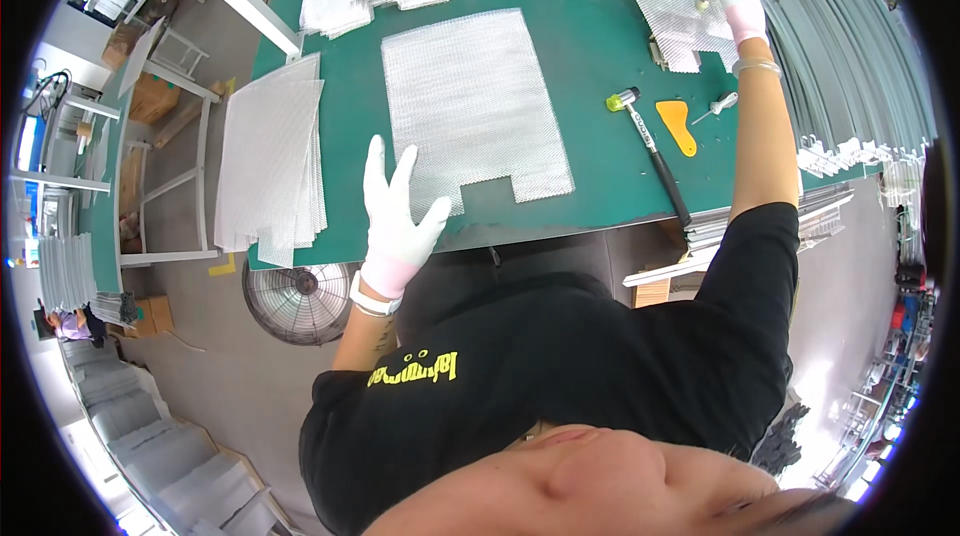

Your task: The person assembles air filters by placing a mesh sheet onto a metal frame, inserting a small plastic component, and securing the assembly with a rubber mallet. The process is repeated for multiple units on a green workbench.

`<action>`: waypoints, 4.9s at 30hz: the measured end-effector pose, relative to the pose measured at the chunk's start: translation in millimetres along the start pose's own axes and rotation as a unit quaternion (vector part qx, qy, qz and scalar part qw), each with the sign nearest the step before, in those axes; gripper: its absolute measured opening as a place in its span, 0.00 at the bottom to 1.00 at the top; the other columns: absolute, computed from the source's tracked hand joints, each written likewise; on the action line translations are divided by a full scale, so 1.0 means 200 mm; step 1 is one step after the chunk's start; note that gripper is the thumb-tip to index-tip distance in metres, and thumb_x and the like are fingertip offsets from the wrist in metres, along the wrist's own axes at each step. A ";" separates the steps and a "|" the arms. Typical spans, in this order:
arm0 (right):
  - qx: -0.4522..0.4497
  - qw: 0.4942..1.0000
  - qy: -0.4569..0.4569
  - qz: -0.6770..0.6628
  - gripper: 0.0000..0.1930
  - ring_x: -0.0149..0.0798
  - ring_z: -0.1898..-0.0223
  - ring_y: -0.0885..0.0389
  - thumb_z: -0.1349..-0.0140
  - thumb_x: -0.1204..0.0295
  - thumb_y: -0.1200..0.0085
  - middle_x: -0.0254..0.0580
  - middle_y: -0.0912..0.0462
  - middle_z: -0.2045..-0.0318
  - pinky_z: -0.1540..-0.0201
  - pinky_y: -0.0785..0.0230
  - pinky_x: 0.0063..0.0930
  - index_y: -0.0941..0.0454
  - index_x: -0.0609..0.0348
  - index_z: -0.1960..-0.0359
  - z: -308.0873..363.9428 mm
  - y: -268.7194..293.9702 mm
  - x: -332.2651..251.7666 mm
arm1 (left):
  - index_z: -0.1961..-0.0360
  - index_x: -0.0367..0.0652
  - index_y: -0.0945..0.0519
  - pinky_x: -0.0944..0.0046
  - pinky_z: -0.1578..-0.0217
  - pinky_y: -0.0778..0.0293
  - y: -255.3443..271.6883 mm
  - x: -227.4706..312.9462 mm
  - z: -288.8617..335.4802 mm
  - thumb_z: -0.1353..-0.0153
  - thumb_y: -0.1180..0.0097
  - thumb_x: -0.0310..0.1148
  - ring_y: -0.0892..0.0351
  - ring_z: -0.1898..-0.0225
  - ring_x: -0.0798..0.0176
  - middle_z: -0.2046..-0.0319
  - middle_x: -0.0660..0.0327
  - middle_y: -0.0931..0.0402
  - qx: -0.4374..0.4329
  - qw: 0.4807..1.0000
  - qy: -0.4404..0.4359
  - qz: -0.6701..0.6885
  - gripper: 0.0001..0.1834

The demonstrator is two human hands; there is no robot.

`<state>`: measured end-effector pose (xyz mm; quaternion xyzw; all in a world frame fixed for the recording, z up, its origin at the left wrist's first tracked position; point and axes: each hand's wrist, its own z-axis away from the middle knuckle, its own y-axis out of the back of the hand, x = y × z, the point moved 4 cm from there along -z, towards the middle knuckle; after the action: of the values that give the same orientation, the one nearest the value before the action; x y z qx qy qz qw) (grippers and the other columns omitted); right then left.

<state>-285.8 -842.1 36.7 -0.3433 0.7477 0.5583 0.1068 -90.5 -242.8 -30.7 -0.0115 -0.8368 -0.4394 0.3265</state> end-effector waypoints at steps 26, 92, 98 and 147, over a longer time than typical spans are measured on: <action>-0.337 0.941 -0.007 -0.032 0.58 0.50 0.32 0.35 0.52 0.34 0.37 0.62 0.33 0.35 0.32 0.44 0.35 0.41 0.74 0.33 0.15 -0.08 0.04 | 0.36 0.35 0.33 0.46 0.31 0.47 -0.12 -0.06 0.01 0.42 0.35 0.37 0.49 0.28 0.39 0.29 0.39 0.51 -0.032 0.994 -0.008 0.101 0.35; -0.249 0.949 0.174 -0.089 0.41 0.54 0.60 0.17 0.45 0.63 0.37 0.58 0.19 0.54 0.57 0.24 0.38 0.42 0.59 0.31 1.88 -0.31 -0.64 | 0.35 0.37 0.32 0.52 0.46 0.28 -0.21 -0.24 -0.12 0.50 0.32 0.48 0.26 0.48 0.43 0.51 0.42 0.27 -0.088 0.974 0.154 -0.140 0.44; -0.247 0.946 0.197 -0.067 0.35 0.53 0.56 0.18 0.44 0.62 0.37 0.55 0.18 0.55 0.53 0.25 0.38 0.34 0.59 0.35 1.89 -0.31 -0.63 | 0.35 0.37 0.31 0.52 0.44 0.29 -0.21 -0.25 -0.12 0.51 0.32 0.50 0.27 0.45 0.43 0.48 0.41 0.28 -0.097 0.973 0.151 -0.145 0.44; -0.385 0.847 0.233 -0.282 0.12 0.41 0.65 0.18 0.46 0.73 0.36 0.42 0.19 0.61 0.61 0.24 0.30 0.25 0.58 0.62 2.53 0.00 -0.48 | 0.43 0.37 0.34 0.57 0.45 0.28 -0.62 0.00 0.83 0.32 0.43 0.45 0.25 0.48 0.63 0.47 0.57 0.29 -0.143 0.587 0.423 0.675 0.26</action>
<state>-327.4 -344.1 -91.0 -0.6727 0.3465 0.6511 -0.0586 -217.7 -195.9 -186.5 -0.4326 -0.2826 -0.1622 0.8407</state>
